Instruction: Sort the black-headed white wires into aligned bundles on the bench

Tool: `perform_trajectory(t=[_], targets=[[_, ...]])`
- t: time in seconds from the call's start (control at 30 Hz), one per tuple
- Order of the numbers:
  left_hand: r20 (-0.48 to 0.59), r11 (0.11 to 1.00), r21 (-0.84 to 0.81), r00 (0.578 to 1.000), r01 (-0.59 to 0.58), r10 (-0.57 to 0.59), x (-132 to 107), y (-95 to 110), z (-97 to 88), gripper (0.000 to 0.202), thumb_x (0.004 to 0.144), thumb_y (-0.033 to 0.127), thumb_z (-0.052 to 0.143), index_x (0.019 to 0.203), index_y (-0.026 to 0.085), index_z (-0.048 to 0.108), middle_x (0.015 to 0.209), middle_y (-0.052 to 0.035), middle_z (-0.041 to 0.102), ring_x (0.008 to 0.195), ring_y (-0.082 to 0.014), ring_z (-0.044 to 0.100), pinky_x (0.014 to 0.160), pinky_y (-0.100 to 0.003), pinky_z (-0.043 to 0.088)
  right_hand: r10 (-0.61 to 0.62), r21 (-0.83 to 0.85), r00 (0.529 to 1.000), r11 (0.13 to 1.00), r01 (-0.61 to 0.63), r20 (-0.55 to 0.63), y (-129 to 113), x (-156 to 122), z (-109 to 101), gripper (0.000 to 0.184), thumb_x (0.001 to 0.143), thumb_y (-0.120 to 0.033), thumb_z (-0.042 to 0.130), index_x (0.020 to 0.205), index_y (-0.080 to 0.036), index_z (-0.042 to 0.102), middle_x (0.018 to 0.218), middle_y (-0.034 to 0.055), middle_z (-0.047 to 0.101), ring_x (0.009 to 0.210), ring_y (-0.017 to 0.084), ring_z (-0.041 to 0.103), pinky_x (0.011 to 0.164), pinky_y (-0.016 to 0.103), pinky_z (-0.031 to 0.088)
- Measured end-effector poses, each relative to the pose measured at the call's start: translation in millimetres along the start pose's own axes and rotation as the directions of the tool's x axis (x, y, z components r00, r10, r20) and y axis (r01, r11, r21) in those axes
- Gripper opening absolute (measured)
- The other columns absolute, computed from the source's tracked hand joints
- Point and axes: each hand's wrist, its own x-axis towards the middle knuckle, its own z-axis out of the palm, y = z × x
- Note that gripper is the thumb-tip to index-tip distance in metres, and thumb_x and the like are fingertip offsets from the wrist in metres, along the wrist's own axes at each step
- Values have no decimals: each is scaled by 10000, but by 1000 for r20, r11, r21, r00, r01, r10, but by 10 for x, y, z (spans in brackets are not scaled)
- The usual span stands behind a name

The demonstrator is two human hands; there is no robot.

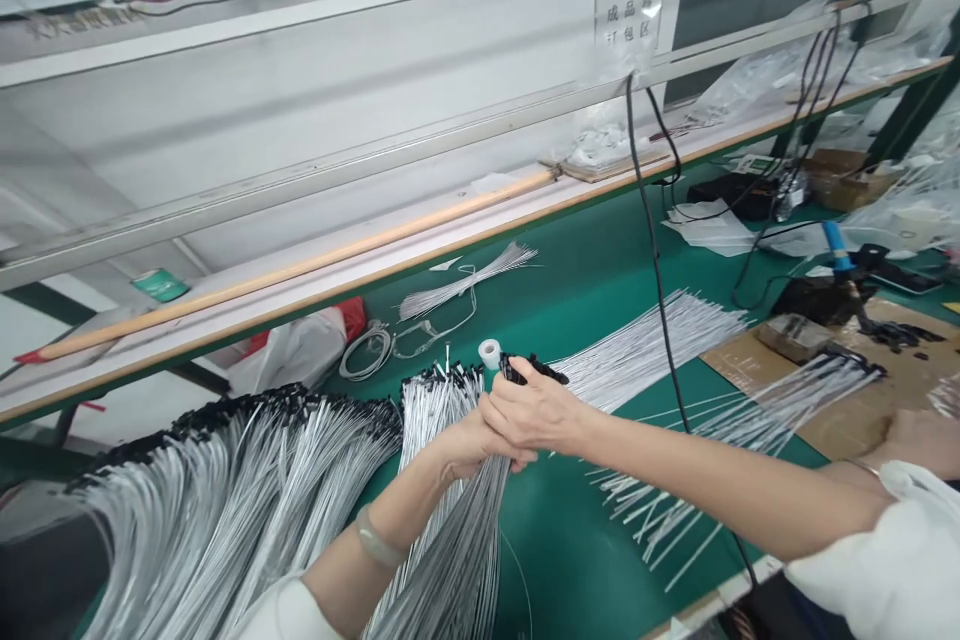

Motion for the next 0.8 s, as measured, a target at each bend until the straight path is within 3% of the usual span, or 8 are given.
perform_trajectory(t=[0.1, 0.17, 0.23, 0.37, 0.53, 0.63, 0.73, 0.8], targets=[[258, 995, 73, 965, -61, 41, -113, -81, -274, 598, 465, 98, 792, 1018, 128, 567, 721, -32, 667, 589, -183, 635, 608, -325, 472, -70, -83, 997, 994, 67, -33, 83, 87, -58, 286, 854, -66, 353, 717, -209, 558, 683, 29, 604, 853, 186, 553, 821, 428, 371], [424, 996, 88, 904, 11, -47, -224, -245, -501, 694, 489, 136, 796, 1121, 174, 514, 912, -66, 666, 687, -193, 655, 656, -336, 477, -84, -157, 996, 985, 78, -33, 164, 131, -60, 305, 855, -52, 341, 680, -216, 530, 684, 15, 589, 886, 181, 536, 823, 428, 343], [533, 994, 56, 839, 98, -113, -337, -458, -707, 745, 512, 188, 797, 1183, 191, 473, 871, -56, 681, 775, -206, 650, 750, -376, 459, -84, -229, 996, 971, 75, -32, 249, 163, -26, 305, 854, -44, 344, 665, -219, 508, 688, 0, 576, 888, 170, 519, 835, 431, 311], [539, 994, -41, 840, 103, -65, -470, -779, -956, 669, 522, 257, 795, 1127, 139, 536, 856, -67, 688, 842, -226, 631, 823, -406, 433, -108, -292, 991, 953, 83, -73, 353, 221, 117, 279, 844, -44, 391, 627, -205, 457, 668, -27, 548, 840, 141, 488, 862, 424, 259], [561, 987, 58, 813, 149, -156, -527, -852, -1071, 538, 516, 275, 796, 999, 134, 606, 759, -25, 677, 758, -194, 629, 773, -355, 457, -116, -289, 991, 953, 92, -68, 383, 311, 286, 250, 851, -52, 403, 654, -197, 452, 675, -37, 530, 853, 131, 455, 888, 437, 220], [482, 981, 52, 855, 189, -191, -584, -882, -1087, 381, 500, 279, 795, 813, 132, 634, 564, 22, 608, 534, -144, 577, 599, -303, 484, -94, -272, 993, 960, 70, -76, 433, 356, 379, 255, 848, -38, 395, 657, -197, 452, 665, -43, 520, 834, 123, 451, 896, 440, 202], [331, 974, 17, 918, 226, -219, -648, -897, -1047, 210, 538, 237, 756, 635, 138, 599, 437, 55, 511, 346, -72, 412, 378, -217, 362, -68, -239, 994, 970, 45, -86, 490, 382, 498, 263, 837, -23, 390, 649, -195, 455, 646, -45, 515, 826, 121, 457, 899, 442, 194], [253, 973, -12, 942, 232, -221, -685, -879, -1009, 184, 587, 256, 710, 571, 130, 577, 470, 24, 554, 317, -54, 371, 348, -212, 293, -51, -204, 995, 978, 33, -85, 513, 394, 595, 264, 831, -21, 390, 642, -192, 462, 645, -42, 523, 818, 120, 466, 900, 442, 189]])
